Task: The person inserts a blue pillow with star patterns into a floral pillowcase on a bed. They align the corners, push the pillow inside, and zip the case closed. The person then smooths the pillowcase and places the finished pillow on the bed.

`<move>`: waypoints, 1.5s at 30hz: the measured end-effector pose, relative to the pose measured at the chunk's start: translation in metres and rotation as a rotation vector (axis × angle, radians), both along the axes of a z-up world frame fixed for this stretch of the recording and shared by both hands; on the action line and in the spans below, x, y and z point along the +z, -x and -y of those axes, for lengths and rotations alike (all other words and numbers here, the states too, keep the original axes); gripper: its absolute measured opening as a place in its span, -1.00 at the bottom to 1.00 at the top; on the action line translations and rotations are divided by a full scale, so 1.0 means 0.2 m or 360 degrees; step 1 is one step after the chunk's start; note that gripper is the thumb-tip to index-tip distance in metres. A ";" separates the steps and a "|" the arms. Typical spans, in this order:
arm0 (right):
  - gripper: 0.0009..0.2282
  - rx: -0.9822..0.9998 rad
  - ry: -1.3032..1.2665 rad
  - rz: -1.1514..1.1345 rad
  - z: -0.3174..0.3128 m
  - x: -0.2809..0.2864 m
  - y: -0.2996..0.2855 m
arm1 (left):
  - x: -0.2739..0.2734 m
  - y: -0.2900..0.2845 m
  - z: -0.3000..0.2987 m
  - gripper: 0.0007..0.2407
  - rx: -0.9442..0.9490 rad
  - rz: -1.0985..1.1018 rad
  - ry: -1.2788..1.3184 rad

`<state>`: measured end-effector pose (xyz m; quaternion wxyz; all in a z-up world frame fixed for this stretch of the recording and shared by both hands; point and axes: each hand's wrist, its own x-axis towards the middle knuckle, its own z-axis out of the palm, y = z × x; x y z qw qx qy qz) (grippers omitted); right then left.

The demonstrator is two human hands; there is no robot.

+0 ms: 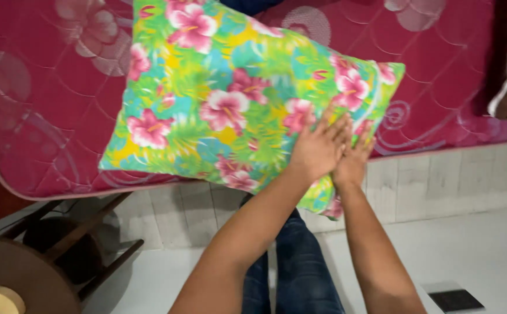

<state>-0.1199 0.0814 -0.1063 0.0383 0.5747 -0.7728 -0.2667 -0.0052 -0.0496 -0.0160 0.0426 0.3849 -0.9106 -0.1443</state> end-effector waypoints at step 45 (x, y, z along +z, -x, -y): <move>0.25 -0.0700 0.0533 0.1875 -0.08 0.14 -0.29 | -0.46 -1.83 -0.48 -0.50 0.1894 0.0130 0.0150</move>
